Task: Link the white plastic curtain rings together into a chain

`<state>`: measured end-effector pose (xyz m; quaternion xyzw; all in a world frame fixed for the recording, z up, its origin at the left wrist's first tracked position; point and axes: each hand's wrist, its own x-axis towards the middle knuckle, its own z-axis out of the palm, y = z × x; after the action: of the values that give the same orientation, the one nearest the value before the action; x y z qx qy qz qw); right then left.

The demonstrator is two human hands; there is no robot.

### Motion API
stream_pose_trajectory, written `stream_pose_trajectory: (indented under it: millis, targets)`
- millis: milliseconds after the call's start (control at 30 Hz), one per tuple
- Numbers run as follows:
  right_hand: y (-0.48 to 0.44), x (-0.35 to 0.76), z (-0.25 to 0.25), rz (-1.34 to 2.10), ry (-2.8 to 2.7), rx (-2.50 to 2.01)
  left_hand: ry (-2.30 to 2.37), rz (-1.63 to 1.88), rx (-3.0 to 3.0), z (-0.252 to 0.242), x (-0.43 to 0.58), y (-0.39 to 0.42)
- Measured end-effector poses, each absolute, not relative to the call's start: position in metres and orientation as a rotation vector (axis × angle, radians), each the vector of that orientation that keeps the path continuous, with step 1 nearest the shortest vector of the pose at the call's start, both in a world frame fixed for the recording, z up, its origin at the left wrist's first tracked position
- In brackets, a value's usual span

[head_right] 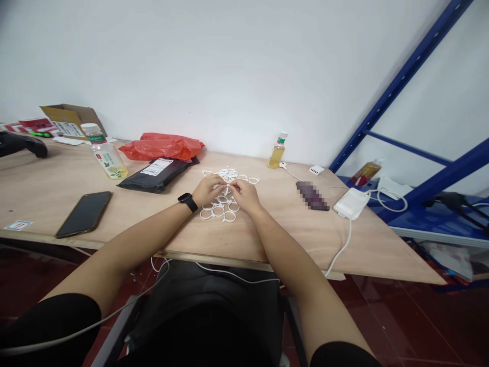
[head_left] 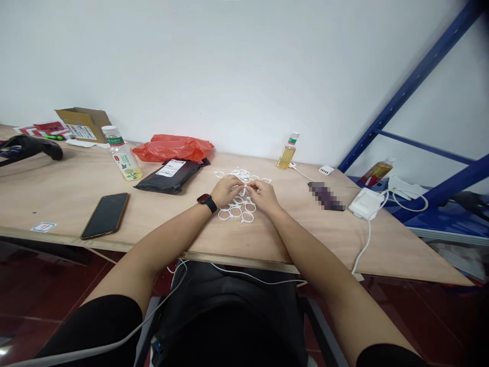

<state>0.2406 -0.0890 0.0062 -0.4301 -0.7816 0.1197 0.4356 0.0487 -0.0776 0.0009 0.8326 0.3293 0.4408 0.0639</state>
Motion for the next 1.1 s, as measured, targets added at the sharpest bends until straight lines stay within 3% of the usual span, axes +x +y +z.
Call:
stream_pose_trajectory:
  millis: [733,1100]
  targets:
    - [-0.087,0.233,-0.003,0.462,-1.857,-0.993,1.104,1.339,2.571,-0.007,0.051,-0.074]
    - [-0.085,0.234,-0.001,0.199,-2.068,-1.023,1.458,1.204,2.496,-0.008,0.052,-0.075]
